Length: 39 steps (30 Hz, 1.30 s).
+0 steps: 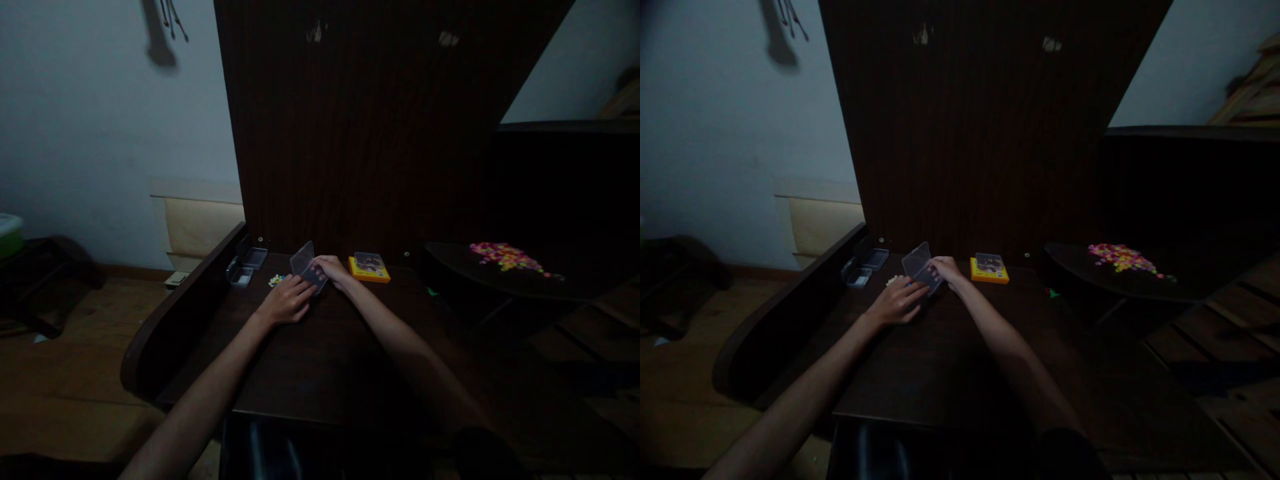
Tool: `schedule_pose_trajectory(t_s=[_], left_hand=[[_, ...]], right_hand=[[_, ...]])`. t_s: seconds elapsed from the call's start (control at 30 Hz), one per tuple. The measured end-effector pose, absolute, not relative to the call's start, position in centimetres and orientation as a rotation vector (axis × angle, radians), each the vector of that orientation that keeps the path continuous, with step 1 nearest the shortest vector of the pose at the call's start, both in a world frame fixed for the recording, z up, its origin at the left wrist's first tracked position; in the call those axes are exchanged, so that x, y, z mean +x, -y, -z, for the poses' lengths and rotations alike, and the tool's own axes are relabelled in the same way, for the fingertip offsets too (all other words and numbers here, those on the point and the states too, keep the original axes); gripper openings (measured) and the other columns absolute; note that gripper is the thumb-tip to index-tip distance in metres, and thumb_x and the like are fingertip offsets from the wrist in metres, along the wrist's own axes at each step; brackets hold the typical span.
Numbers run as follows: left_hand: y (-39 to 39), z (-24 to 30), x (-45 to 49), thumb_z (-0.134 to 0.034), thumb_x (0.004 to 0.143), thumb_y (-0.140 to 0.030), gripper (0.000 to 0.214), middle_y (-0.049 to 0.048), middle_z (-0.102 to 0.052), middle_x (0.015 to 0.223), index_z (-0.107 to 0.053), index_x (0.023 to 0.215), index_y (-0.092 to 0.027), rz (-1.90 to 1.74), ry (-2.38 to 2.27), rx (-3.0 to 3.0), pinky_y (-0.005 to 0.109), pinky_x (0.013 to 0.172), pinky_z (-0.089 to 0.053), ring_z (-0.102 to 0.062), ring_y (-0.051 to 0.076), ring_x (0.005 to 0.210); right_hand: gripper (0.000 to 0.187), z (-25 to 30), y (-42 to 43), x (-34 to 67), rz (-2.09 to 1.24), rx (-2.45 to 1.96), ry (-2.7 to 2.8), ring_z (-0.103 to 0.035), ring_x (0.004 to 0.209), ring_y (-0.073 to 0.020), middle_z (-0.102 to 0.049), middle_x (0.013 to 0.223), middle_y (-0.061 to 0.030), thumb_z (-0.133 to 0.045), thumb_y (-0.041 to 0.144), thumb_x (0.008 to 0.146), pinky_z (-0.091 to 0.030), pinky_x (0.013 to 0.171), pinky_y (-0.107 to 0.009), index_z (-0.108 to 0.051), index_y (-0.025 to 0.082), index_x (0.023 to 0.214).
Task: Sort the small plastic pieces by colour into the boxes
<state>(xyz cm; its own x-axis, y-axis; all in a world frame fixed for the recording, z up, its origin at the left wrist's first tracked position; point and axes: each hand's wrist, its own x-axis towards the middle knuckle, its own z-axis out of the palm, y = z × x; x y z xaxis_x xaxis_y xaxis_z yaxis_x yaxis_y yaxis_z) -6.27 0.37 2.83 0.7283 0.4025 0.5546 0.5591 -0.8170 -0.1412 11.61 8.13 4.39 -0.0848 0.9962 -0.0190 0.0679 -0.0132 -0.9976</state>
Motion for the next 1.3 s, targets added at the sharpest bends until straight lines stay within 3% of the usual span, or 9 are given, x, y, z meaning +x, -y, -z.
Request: schedule_pose_trajectory(t_s=[0.17,0.3,0.47,0.63,0.87,1.3], left_hand=[[-0.9,-2.9,-4.9,-0.044,0.089,-0.016,0.024,0.0114,-0.066,0.09,-0.063,0.104,-0.016,0.54,0.561,-2.69,0.038,0.082,-0.043,-0.056,0.024,0.092],[-1.9,-3.8,-5.2,-0.035,0.093,-0.012,0.028,0.0098,-0.063,0.085,-0.062,0.094,-0.016,0.536,0.697,-2.636,0.035,0.082,-0.042,-0.056,0.021,0.086],[-4.5,-5.6,-7.8,-0.041,0.083,-0.003,0.027,0.0095,-0.063,0.084,-0.063,0.091,-0.017,0.489,0.973,-2.573,0.037,0.082,-0.042,-0.057,0.024,0.087],[-7.5,-5.8,-10.2,-0.044,0.081,-0.006,0.027,0.0104,-0.066,0.087,-0.066,0.089,-0.019,0.381,1.221,-2.573,0.037,0.082,-0.045,-0.059,0.026,0.09],[-9.5,-4.2,-11.0,-0.045,0.078,-0.01,0.027,0.0094,-0.068,0.084,-0.07,0.084,-0.021,0.36,1.348,-2.655,0.033,0.082,-0.048,-0.062,0.024,0.089],[-10.5,-3.3,-11.1,-0.044,0.082,-0.01,0.031,0.011,-0.07,0.093,-0.072,0.088,-0.02,0.245,1.405,-2.662,0.033,0.082,-0.046,-0.062,0.026,0.096]], right_hand=[[0.01,-4.4,-7.3,12.4,-1.273,-1.196,1.31,-0.053,0.047,-0.0088,-0.066,0.061,-0.0007,-0.061,0.015,0.072,-0.041,0.038,-0.016,-0.071,0.017,0.072],[0.015,-3.6,-6.9,13.8,-1.236,-1.157,1.243,-0.06,0.057,-0.0104,-0.071,0.076,-0.0028,-0.059,0.031,0.081,-0.048,0.046,-0.018,-0.069,0.019,0.084],[0.028,-0.7,-5.8,15.6,-1.149,-1.154,1.195,-0.06,0.06,-0.0115,-0.07,0.074,-0.0054,-0.053,0.041,0.084,-0.049,0.052,-0.021,-0.065,0.017,0.077],[0.023,1.4,-4.1,15.8,-1.043,-1.111,1.28,-0.063,0.073,-0.0154,-0.07,0.073,-0.004,-0.062,0.04,0.076,-0.05,0.064,-0.025,-0.067,0.018,0.068],[0.014,1.6,-3.8,16.1,-0.954,-1.124,1.413,-0.064,0.078,-0.018,-0.071,0.074,-0.0009,-0.061,0.031,0.073,-0.05,0.074,-0.03,-0.07,0.021,0.067],[0.016,1.9,-4.2,16.3,-0.932,-1.145,1.467,-0.064,0.076,-0.017,-0.071,0.075,-0.0013,-0.058,0.028,0.075,-0.048,0.073,-0.028,-0.07,0.019,0.069]])
